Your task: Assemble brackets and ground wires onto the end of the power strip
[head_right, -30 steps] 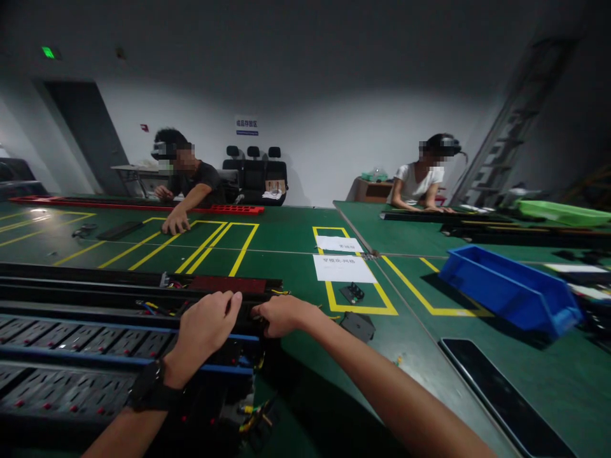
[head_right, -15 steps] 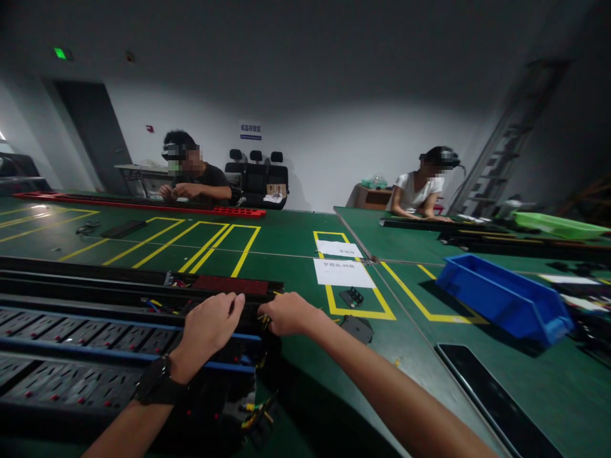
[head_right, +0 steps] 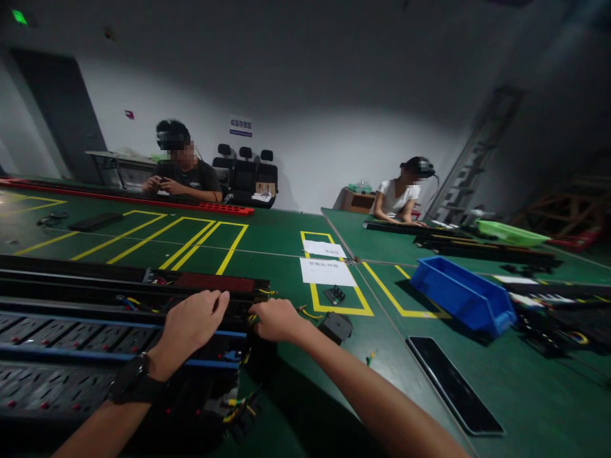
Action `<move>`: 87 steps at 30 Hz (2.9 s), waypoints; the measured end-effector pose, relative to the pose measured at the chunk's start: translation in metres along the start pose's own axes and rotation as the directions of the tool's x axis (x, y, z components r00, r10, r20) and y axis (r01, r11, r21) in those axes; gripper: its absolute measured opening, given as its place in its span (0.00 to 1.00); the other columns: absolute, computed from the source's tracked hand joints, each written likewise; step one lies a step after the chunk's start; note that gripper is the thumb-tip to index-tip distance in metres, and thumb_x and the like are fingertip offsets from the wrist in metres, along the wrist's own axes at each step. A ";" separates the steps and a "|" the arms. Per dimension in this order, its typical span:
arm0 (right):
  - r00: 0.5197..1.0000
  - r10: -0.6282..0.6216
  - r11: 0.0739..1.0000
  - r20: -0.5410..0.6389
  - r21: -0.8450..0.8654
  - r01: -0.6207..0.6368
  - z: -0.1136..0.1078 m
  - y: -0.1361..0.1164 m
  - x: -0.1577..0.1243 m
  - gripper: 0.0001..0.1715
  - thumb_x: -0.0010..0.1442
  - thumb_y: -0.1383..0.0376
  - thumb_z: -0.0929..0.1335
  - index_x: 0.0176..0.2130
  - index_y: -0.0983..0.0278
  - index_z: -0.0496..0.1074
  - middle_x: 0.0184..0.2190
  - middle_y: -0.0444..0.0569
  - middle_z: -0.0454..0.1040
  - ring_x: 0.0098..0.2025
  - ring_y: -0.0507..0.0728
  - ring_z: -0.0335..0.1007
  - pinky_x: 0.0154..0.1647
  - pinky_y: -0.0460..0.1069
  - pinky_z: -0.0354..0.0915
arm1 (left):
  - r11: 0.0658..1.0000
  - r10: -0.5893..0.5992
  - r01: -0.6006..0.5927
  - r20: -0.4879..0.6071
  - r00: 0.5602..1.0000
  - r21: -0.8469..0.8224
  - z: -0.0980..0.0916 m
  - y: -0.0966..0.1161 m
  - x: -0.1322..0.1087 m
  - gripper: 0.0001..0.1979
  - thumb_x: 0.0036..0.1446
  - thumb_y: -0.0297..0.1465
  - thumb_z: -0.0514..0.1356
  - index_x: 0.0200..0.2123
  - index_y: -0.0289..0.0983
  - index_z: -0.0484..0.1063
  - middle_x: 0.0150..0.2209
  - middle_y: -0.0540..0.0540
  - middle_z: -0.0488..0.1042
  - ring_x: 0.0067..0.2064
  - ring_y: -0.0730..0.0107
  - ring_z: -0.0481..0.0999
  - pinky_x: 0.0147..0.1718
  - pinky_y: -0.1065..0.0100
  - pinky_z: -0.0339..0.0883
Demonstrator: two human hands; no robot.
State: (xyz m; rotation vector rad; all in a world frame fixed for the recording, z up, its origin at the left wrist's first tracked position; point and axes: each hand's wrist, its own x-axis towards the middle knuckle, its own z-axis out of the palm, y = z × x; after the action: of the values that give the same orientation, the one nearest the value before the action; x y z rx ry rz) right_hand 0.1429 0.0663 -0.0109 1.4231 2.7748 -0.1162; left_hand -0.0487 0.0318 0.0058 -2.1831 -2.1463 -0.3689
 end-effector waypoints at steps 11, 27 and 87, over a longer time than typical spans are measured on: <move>0.966 0.257 0.955 -0.031 0.164 -0.249 0.023 0.000 0.007 0.21 0.57 0.59 0.69 0.51 0.52 0.77 0.44 0.48 0.81 0.46 0.63 0.77 0.43 0.52 0.69 | 0.999 -0.003 0.002 -0.030 1.000 -0.052 -0.001 -0.002 -0.001 0.26 0.68 0.42 0.42 0.34 0.38 0.78 0.37 0.39 0.80 0.40 0.56 0.80 0.38 0.62 0.68; 0.870 0.438 0.899 -0.226 0.140 -0.416 0.038 0.006 -0.020 0.14 0.67 0.62 0.63 0.46 0.58 0.77 0.41 0.52 0.81 0.43 0.60 0.77 0.41 0.49 0.64 | 0.992 -0.008 0.003 -0.035 0.999 -0.127 -0.014 -0.005 0.003 0.22 0.65 0.43 0.46 0.39 0.40 0.78 0.43 0.39 0.81 0.43 0.51 0.80 0.41 0.58 0.70; 0.732 0.549 0.691 -0.402 0.712 -0.127 0.064 -0.023 -0.014 0.22 0.59 0.67 0.65 0.51 0.56 0.79 0.37 0.45 0.81 0.37 0.56 0.73 0.42 0.47 0.65 | 0.969 0.244 -0.245 -0.019 0.970 -0.023 0.012 0.021 0.013 0.13 0.62 0.40 0.56 0.40 0.44 0.79 0.40 0.42 0.81 0.43 0.55 0.80 0.41 0.63 0.69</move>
State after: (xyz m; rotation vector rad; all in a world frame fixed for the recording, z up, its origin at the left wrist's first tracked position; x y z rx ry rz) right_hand 0.1313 0.0369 -0.0725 2.5616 2.9481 -0.8467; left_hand -0.0261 0.0464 0.0001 -2.4120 -1.8428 -0.3967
